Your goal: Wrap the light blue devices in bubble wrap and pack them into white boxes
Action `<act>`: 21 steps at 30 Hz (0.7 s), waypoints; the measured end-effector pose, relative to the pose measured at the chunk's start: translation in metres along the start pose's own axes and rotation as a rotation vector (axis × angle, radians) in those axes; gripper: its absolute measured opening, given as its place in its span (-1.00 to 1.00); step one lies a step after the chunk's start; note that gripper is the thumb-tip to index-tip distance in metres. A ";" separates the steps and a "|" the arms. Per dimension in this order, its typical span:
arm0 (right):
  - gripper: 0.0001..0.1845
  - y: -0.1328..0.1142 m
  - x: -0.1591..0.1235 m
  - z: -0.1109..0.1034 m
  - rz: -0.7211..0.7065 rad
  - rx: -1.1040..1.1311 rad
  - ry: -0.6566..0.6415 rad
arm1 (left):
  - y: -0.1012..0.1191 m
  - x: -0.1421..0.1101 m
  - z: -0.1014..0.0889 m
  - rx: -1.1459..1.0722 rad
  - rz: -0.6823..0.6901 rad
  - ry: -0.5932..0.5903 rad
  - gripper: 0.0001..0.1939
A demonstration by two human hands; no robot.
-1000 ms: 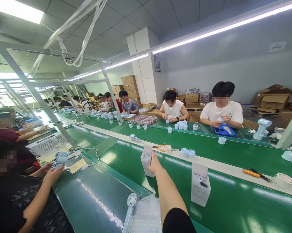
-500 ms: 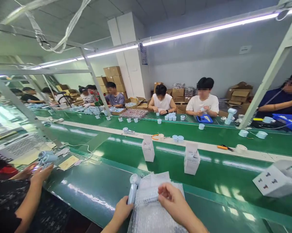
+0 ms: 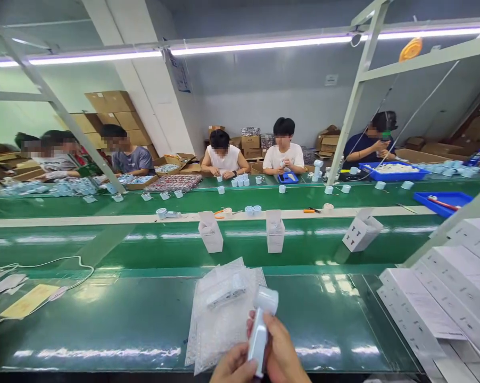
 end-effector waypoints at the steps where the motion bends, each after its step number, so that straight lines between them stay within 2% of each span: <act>1: -0.44 -0.010 -0.005 -0.014 -0.019 0.030 0.054 | -0.001 0.008 0.012 0.169 0.021 -0.042 -0.43; 3: -0.51 -0.027 -0.016 -0.048 -0.019 0.087 0.165 | 0.006 0.024 0.026 0.697 0.131 -0.082 -0.53; 5: -0.54 -0.039 -0.030 -0.081 0.004 0.118 0.264 | 0.015 0.040 0.031 1.212 0.230 -0.112 -0.58; 7: -0.54 -0.045 -0.044 -0.107 0.033 0.094 0.305 | 0.019 0.055 0.032 1.457 0.207 -0.165 -0.64; 9: -0.50 -0.043 -0.054 -0.122 0.062 0.057 0.290 | 0.022 0.068 0.031 1.474 0.144 -0.180 -0.74; 12: -0.45 -0.025 -0.058 -0.127 0.153 0.039 0.202 | 0.030 0.078 0.035 1.434 0.121 -0.128 -0.74; 14: -0.44 -0.011 -0.052 -0.119 0.179 0.011 0.041 | 0.039 0.081 0.040 1.348 0.135 -0.094 -0.69; 17: -0.35 -0.002 -0.032 -0.096 0.093 -0.013 -0.260 | 0.051 0.085 0.046 1.190 0.138 -0.073 -0.74; 19: -0.28 -0.007 -0.015 -0.082 0.066 -0.012 -0.352 | 0.056 0.087 0.048 1.105 0.122 -0.059 -0.80; 21: -0.29 -0.016 -0.001 -0.074 0.074 -0.024 -0.352 | 0.059 0.089 0.047 1.046 0.110 -0.040 -0.80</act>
Point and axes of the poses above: each hand's wrist, its own x-axis towards the middle knuckle, its own z-axis out of the palm, y = z × x, the point moved 2 cm from there along x, towards the middle knuckle, and after that the axes turned 14 degrees about -x, right-handed, at the moved point
